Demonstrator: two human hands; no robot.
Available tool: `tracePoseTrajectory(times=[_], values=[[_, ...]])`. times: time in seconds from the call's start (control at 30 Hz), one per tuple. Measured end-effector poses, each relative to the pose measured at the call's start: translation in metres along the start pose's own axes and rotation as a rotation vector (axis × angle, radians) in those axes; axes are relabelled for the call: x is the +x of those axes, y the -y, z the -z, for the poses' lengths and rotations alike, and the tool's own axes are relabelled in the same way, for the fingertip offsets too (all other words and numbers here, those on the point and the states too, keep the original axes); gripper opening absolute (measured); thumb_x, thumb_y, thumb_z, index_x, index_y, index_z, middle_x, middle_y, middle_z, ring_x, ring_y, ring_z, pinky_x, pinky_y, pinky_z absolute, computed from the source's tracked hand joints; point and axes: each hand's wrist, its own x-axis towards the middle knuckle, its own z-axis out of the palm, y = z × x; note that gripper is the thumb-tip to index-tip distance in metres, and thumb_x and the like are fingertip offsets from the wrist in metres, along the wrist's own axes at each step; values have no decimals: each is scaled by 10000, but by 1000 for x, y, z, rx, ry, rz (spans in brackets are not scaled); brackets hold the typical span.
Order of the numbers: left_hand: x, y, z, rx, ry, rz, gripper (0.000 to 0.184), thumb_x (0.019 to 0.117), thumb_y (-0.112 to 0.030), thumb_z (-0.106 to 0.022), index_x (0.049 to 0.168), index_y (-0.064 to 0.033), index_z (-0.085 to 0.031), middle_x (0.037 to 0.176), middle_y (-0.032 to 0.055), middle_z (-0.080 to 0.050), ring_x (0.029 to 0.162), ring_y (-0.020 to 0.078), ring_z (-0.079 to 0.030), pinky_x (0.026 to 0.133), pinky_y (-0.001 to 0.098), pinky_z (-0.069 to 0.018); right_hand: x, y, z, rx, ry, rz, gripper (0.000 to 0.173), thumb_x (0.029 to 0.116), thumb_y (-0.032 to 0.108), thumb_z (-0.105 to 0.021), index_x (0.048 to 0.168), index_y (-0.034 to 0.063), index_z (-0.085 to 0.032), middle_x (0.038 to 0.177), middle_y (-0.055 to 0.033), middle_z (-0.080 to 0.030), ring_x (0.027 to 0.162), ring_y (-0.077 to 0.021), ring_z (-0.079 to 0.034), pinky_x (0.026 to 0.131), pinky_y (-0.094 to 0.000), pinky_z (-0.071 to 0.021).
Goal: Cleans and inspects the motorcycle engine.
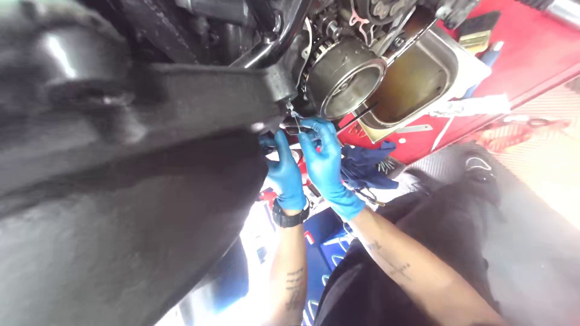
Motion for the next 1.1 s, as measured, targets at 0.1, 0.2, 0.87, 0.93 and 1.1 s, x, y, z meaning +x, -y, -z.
tracePoseTrajectory(times=[0.1, 0.2, 0.87, 0.93, 1.1], values=[[-14, -4, 19, -25, 94, -19, 363, 945, -50, -622, 1239, 147, -543, 1038, 97, -657, 940, 92, -636, 874, 254, -552, 0, -7, 11, -134, 97, 235, 222, 940, 27, -660, 1146, 12, -742, 1335, -168, -635, 1210, -241, -634, 958, -376, -586], [-38, -10, 51, -38, 192, -40, 308, 948, -89, -597, 1191, 97, -566, 949, -2, -682, 872, 33, -649, 809, 227, -568, 6, -10, 15, -257, 200, 346, 194, 957, 69, -652, 1108, 49, -772, 1453, -147, -588, 1310, -260, -594, 1030, -429, -553], [-142, 51, 184, 227, 416, 366, 368, 957, -150, -584, 1258, 55, -635, 931, 16, -706, 813, 15, -654, 774, 180, -559, 1, -17, 12, -779, 255, 468, 277, 1014, 313, -599, 957, 112, -782, 1340, -21, -689, 831, -191, -716, 685, -378, -564], [-145, 52, 184, 200, 423, 363, 363, 961, -140, -575, 1253, 69, -628, 909, 15, -698, 795, 11, -647, 756, 172, -555, -1, -18, 16, -560, 259, 363, 226, 993, 257, -641, 959, 93, -792, 1280, -59, -710, 933, -182, -726, 769, -360, -598], [-160, 55, 185, 127, 491, 451, 369, 979, -177, -578, 1278, 32, -637, 958, 26, -714, 814, 37, -666, 746, 186, -568, 6, 0, 26, 370, 306, -204, 193, 953, 29, -618, 1117, 1, -715, 1482, -164, -515, 928, -144, -668, 759, -284, -590]])
